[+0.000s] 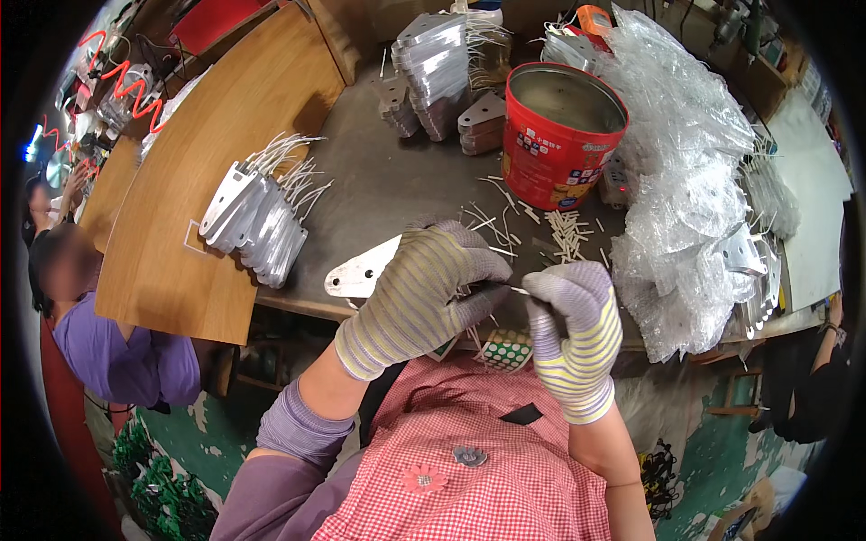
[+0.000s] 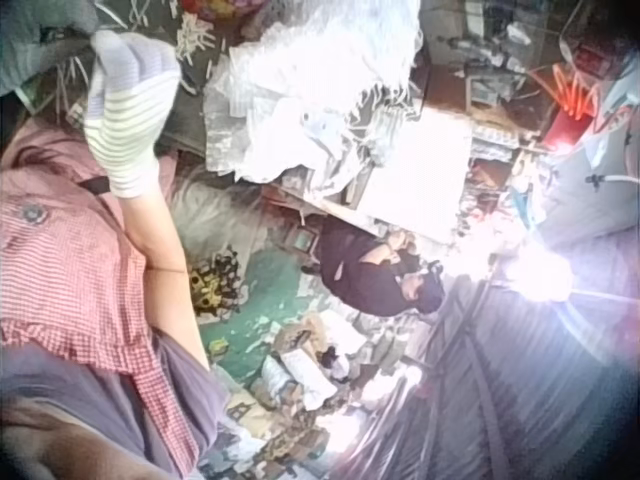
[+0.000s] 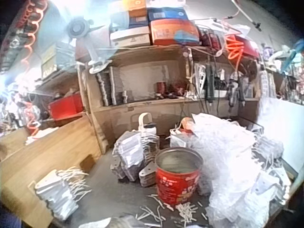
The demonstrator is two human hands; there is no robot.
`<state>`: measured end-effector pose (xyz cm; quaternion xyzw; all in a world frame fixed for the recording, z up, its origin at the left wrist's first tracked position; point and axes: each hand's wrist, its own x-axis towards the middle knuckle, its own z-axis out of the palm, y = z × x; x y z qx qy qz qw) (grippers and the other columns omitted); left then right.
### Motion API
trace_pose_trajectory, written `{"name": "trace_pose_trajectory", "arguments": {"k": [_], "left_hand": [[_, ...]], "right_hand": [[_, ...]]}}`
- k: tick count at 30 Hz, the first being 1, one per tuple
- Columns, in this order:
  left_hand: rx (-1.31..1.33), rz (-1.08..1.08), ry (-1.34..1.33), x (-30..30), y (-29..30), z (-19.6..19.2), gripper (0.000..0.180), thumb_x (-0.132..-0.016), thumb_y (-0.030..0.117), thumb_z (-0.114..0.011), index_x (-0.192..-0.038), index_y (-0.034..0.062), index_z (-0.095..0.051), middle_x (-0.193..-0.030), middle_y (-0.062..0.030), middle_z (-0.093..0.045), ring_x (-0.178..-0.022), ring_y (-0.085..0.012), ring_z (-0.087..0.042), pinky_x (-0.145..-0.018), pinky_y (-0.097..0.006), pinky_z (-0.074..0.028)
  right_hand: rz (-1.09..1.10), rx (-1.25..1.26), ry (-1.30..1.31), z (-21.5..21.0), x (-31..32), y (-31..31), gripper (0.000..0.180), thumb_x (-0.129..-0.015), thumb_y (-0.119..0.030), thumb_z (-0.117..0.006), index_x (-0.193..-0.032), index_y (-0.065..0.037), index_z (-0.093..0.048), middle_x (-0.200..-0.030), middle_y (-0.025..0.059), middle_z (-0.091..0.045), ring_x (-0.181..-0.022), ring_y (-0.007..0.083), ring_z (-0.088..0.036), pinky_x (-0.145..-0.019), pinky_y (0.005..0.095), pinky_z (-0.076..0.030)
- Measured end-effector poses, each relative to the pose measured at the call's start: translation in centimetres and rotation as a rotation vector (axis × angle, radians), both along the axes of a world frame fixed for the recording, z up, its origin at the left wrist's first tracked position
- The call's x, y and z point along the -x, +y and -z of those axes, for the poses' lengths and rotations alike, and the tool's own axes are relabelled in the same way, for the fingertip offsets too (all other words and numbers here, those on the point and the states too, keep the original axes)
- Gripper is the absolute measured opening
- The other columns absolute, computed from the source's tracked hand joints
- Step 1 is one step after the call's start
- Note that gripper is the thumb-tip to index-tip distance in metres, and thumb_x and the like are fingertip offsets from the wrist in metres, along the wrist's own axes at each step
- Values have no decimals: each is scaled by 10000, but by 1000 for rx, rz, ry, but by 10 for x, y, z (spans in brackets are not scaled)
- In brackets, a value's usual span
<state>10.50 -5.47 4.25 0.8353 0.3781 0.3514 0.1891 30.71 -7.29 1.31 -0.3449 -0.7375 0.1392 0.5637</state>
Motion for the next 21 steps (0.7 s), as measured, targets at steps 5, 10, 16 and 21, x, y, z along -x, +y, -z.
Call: {"name": "trace_pose_trajectory", "arguments": {"k": [5, 10, 16, 21], "left_hand": [[-81, -186, 200, 9, -15, -20, 495, -663, 261, -882, -1082, 65, -706, -1125, -158, -635, -1017, -330, -611, -875, -430, -485], [-90, -430, 405, 50, -22, -17, 753, -572, 406, -905, -1181, 30, -674, -1149, -232, -632, -1069, -407, -607, -946, -475, -474], [-184, -478, 321, 38, -31, -12, 862, -507, 499, -930, -1161, 7, -662, -1051, -188, -638, -935, -364, -655, -816, -448, -538], [-231, -545, 266, 26, -45, -10, 847, -522, 463, -938, -1177, 18, -637, -1089, -163, -610, -934, -352, -653, -785, -442, -554]], "right_hand": [[-12, 96, -1, -1, 7, -3, 290, -770, 15, -741, -1043, -66, -686, -890, 106, -659, -788, 307, -614, -746, 403, -487], [-33, 6, -258, -14, 15, 2, 256, -769, -56, -741, -1014, -65, -667, -859, 105, -682, -828, 331, -645, -759, 433, -502], [1, 28, -268, -9, 42, 1, 245, -781, -82, -734, -1015, -66, -662, -866, 113, -678, -824, 332, -649, -750, 435, -498], [82, 30, -86, -3, 46, -1, 235, -758, -40, -738, -984, -60, -673, -863, 111, -669, -788, 327, -635, -708, 433, -494]]}}
